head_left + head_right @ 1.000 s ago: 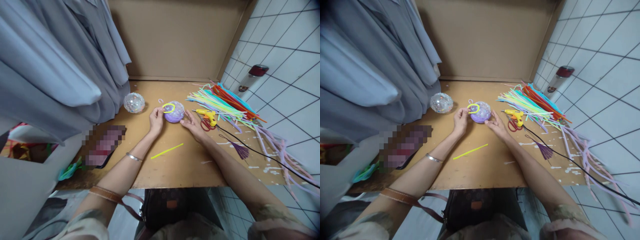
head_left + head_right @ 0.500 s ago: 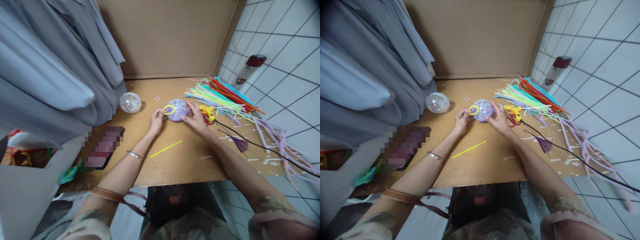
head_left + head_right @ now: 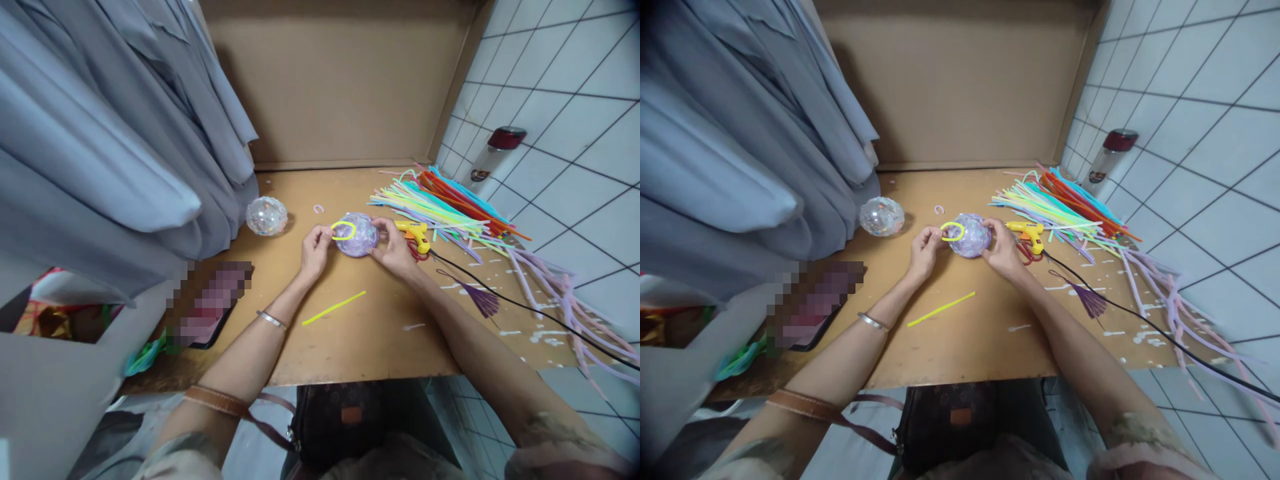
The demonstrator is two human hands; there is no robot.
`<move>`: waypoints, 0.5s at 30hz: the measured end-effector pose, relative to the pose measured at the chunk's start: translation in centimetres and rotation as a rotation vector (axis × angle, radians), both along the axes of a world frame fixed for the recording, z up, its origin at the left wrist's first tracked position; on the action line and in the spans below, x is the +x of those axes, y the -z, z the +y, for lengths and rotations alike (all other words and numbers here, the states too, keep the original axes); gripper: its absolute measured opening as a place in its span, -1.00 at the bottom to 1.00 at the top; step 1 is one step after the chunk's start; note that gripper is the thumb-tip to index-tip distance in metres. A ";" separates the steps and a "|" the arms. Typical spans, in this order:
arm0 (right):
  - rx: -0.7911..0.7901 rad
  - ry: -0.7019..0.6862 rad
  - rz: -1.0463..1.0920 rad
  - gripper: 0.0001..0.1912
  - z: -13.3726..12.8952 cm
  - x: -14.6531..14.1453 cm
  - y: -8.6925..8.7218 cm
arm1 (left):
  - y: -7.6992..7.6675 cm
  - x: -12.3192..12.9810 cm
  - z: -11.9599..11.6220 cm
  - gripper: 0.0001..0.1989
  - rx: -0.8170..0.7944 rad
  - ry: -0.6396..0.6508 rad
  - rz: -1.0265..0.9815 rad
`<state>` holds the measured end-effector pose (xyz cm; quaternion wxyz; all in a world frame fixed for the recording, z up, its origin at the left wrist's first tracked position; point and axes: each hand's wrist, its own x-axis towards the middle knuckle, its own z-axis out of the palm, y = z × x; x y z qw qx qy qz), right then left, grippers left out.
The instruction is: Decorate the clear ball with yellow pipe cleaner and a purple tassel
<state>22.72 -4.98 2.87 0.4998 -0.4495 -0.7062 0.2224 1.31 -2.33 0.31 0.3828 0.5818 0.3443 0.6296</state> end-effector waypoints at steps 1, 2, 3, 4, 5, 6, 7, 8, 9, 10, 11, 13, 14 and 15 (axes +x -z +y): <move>0.036 -0.006 -0.007 -0.45 -0.2 -0.2 -0.1 | -0.1 -0.1 0.0 -0.42 -0.009 -0.016 -0.021; 0.074 -0.007 -0.017 -0.50 -0.4 -0.3 -0.2 | -0.1 -0.1 0.0 -0.41 -0.009 -0.039 -0.030; 0.110 -0.004 -0.025 -0.56 -0.6 -0.5 -0.3 | -0.3 -0.1 -0.1 -0.40 0.002 -0.064 -0.026; 0.139 0.001 -0.025 -0.63 -0.8 -0.6 -0.5 | -0.4 0.0 -0.2 -0.40 0.022 -0.089 -0.011; 0.155 0.007 -0.015 -0.69 -0.9 -0.7 -0.6 | -0.5 0.1 -0.5 -0.40 0.045 -0.107 0.013; 0.156 0.012 0.006 -0.74 -1.1 -0.8 -0.7 | -0.7 0.2 -0.8 -0.41 0.072 -0.121 0.042; 0.142 0.013 0.031 -0.76 -1.2 -0.8 -0.7 | -0.8 0.3 -1.1 -0.43 0.097 -0.132 0.075; 0.116 0.012 0.054 -0.74 -1.2 -0.8 -0.8 | -1.0 0.4 -1.4 -0.44 0.120 -0.142 0.105; 0.085 0.009 0.067 -0.68 -1.3 -0.8 -0.9 | -1.1 0.5 -1.7 -0.45 0.141 -0.153 0.134; 0.054 0.008 0.064 -0.58 -1.3 -0.7 -0.9 | -1.2 0.6 -1.9 -0.47 0.159 -0.161 0.158; 0.027 0.009 0.043 -0.46 -1.2 -0.7 -1.0 | -1.3 0.7 -2.0 -0.48 0.175 -0.167 0.176; -0.009 0.027 -0.032 -0.26 -1.1 -0.5 -1.1 | -1.4 0.7 -2.2 -0.49 0.197 -0.173 0.195; -0.024 0.040 -0.072 -0.20 -1.0 -0.4 -1.1 | -1.4 0.7 -2.2 -0.50 0.201 -0.173 0.198; -0.038 0.047 -0.104 -0.18 -1.0 -0.2 -1.1 | -1.5 0.7 -2.2 -0.50 0.201 -0.170 0.199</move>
